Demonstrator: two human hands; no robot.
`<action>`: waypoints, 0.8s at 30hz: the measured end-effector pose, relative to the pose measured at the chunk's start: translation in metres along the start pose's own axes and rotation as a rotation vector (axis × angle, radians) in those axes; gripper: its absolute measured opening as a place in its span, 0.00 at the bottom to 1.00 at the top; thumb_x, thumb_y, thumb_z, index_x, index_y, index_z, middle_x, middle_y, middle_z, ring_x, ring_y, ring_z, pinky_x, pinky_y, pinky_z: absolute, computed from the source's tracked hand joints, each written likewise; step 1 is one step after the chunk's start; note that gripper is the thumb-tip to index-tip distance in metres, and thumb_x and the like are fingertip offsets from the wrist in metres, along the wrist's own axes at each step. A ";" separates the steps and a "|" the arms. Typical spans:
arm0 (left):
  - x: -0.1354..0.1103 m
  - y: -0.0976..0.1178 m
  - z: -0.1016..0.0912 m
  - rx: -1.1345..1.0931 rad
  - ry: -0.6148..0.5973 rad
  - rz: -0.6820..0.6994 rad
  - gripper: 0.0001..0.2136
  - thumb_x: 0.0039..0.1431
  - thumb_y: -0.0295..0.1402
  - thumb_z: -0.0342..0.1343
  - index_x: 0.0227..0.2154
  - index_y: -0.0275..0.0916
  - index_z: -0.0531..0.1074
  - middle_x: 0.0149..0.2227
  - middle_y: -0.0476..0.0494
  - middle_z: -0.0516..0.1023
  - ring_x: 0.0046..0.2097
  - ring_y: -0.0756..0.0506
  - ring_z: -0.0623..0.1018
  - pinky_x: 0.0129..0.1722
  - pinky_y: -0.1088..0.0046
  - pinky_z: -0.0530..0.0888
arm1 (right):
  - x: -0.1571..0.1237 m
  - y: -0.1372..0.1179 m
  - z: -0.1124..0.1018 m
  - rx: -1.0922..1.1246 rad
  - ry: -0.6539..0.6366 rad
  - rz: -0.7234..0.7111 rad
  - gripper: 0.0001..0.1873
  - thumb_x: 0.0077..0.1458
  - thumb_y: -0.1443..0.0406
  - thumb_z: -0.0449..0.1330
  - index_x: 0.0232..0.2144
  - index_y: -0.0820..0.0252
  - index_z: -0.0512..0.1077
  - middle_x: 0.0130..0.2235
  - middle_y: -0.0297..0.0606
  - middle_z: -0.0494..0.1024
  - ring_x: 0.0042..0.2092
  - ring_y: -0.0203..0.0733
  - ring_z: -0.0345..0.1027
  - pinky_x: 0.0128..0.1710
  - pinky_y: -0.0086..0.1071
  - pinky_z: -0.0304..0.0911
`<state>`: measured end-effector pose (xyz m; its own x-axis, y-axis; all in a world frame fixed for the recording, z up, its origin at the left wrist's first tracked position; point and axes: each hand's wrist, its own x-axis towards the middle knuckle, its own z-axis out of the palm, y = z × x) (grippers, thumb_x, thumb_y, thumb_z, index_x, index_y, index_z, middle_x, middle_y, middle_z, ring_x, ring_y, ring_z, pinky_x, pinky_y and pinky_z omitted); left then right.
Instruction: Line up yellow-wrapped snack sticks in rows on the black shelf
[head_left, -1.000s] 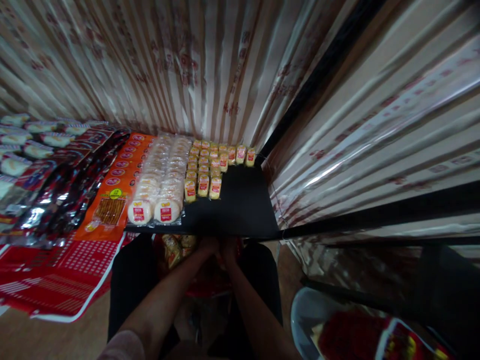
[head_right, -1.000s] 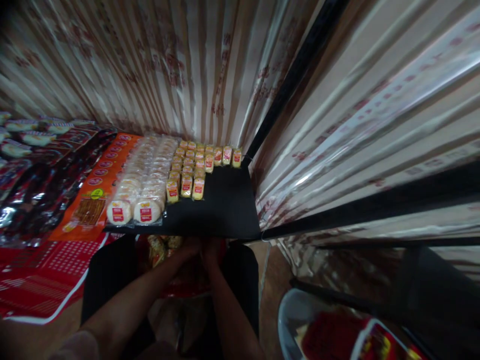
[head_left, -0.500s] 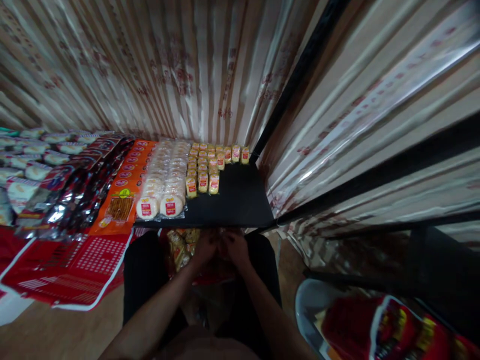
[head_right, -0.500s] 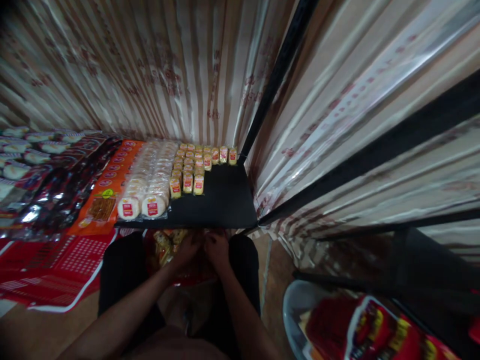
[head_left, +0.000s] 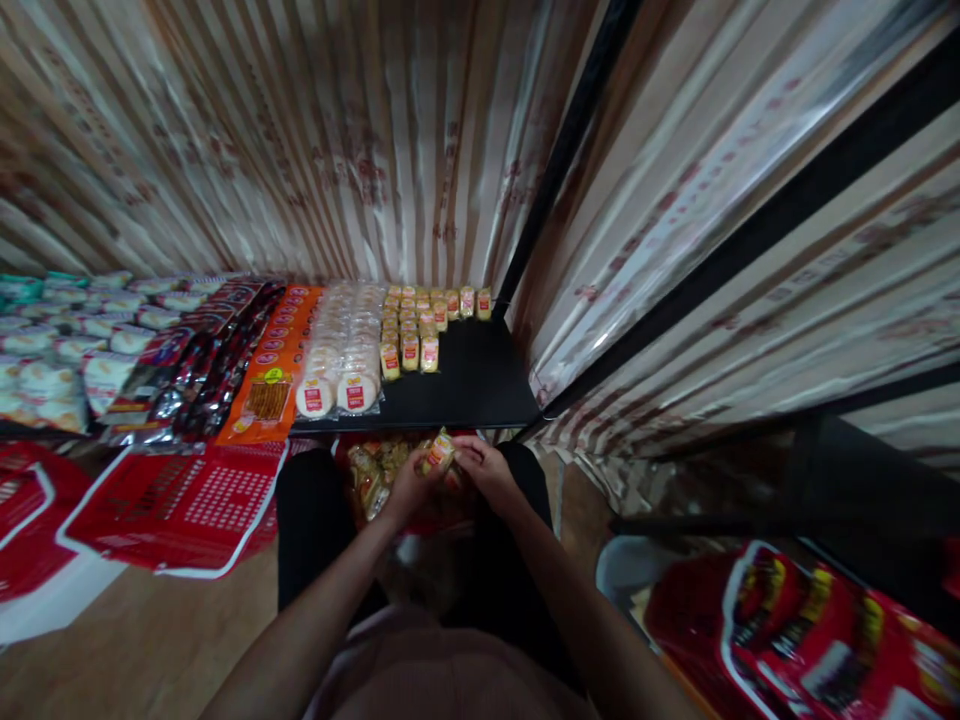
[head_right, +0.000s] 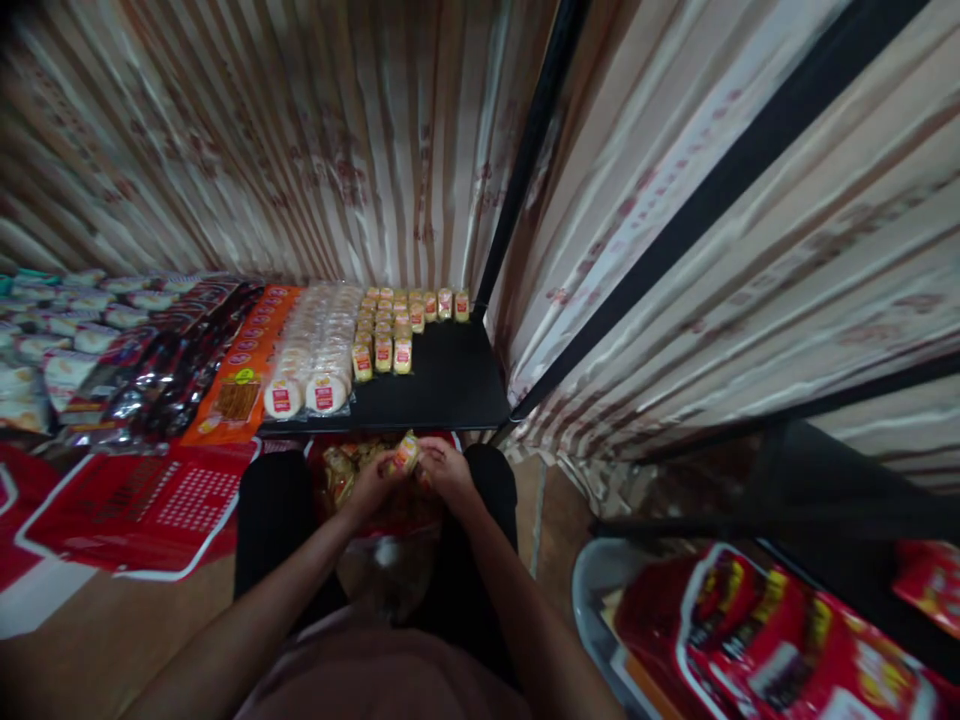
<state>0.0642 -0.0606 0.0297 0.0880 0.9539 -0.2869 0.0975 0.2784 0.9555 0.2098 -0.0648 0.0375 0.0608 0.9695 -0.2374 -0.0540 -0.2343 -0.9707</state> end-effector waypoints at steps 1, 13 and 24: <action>0.000 0.005 0.001 -0.007 0.018 0.021 0.12 0.45 0.34 0.60 0.34 0.35 0.73 0.36 0.43 0.78 0.38 0.47 0.76 0.42 0.71 0.70 | 0.002 0.000 0.004 0.035 0.040 -0.030 0.16 0.39 0.62 0.61 0.35 0.57 0.71 0.34 0.36 0.78 0.36 0.40 0.72 0.38 0.34 0.67; 0.017 0.027 0.027 0.085 0.180 0.093 0.14 0.53 0.35 0.50 0.41 0.36 0.71 0.43 0.41 0.77 0.46 0.45 0.74 0.49 0.69 0.68 | 0.006 0.000 0.019 -0.041 0.324 -0.279 0.10 0.47 0.60 0.59 0.33 0.58 0.67 0.32 0.39 0.76 0.34 0.40 0.72 0.34 0.33 0.69; 0.051 0.077 0.056 0.440 0.096 0.021 0.19 0.59 0.32 0.40 0.50 0.35 0.67 0.50 0.39 0.71 0.52 0.47 0.69 0.54 0.74 0.62 | 0.054 -0.019 -0.014 -0.154 0.330 -0.261 0.14 0.45 0.60 0.60 0.36 0.59 0.68 0.37 0.40 0.76 0.38 0.42 0.72 0.36 0.34 0.69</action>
<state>0.1318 0.0034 0.0849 0.0044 0.9706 -0.2407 0.5110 0.2047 0.8349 0.2283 -0.0092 0.0421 0.3685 0.9287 0.0414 0.1532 -0.0168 -0.9881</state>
